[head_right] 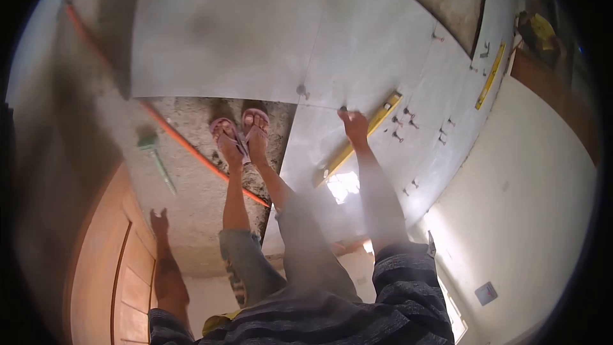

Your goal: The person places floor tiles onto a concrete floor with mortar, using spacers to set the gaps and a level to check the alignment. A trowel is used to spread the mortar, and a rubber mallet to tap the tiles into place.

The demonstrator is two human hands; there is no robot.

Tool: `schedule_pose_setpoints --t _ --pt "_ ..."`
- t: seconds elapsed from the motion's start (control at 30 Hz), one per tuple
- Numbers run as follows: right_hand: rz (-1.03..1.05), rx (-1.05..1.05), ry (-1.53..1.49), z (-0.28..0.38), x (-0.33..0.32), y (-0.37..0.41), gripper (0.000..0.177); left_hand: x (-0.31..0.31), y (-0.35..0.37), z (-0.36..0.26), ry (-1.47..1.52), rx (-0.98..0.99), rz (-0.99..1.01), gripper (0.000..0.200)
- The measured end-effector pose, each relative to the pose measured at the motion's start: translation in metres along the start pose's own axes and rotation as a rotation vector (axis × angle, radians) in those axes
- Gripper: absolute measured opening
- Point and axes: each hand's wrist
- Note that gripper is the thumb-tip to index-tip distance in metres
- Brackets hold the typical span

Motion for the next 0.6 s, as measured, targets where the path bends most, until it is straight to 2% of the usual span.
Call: schedule_pose_setpoints --t 0.03,0.1,0.13,0.2,0.27,0.33,0.43,0.47,0.6 --pt "-0.020 0.046 0.027 -0.006 0.024 -0.018 0.051 -0.010 -0.014 -0.030 -0.129 -0.073 0.000 0.077" --pt "-0.109 0.126 -0.039 0.003 0.079 -0.052 0.063 0.042 -0.084 -0.007 -0.163 0.115 -0.096 0.080" --pt "-0.171 0.172 -0.130 0.016 0.096 -0.066 0.072 0.054 -0.107 -0.010 -0.127 0.174 -0.106 0.082" --pt "-0.139 0.263 -0.247 0.043 0.114 -0.092 0.086 0.062 -0.134 -0.026 -0.128 0.215 -0.133 0.083" --pt "-0.122 0.142 -0.113 0.038 0.139 -0.115 0.096 0.069 -0.155 -0.039 -0.104 0.275 -0.145 0.083" --pt "-0.102 0.123 -0.041 0.042 0.145 -0.117 0.099 0.081 -0.178 -0.048 -0.062 0.351 -0.129 0.081" --pt "-0.045 0.077 0.007 0.036 0.143 -0.114 0.100 0.088 -0.188 -0.067 0.020 0.272 0.016 0.076" --pt "-0.034 0.056 0.002 0.033 0.141 -0.114 0.100 0.087 -0.182 -0.074 0.065 0.272 -0.002 0.068" --pt "-0.029 0.026 -0.026 0.033 0.137 -0.112 0.098 0.088 -0.178 -0.084 -0.072 0.219 0.009 0.058"
Point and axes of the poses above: each hand's wrist, its own y-axis away from the middle knuckle, its own x-axis out of the palm, z = x × y, and after that the axes turned 7 degrees about -z, right-handed
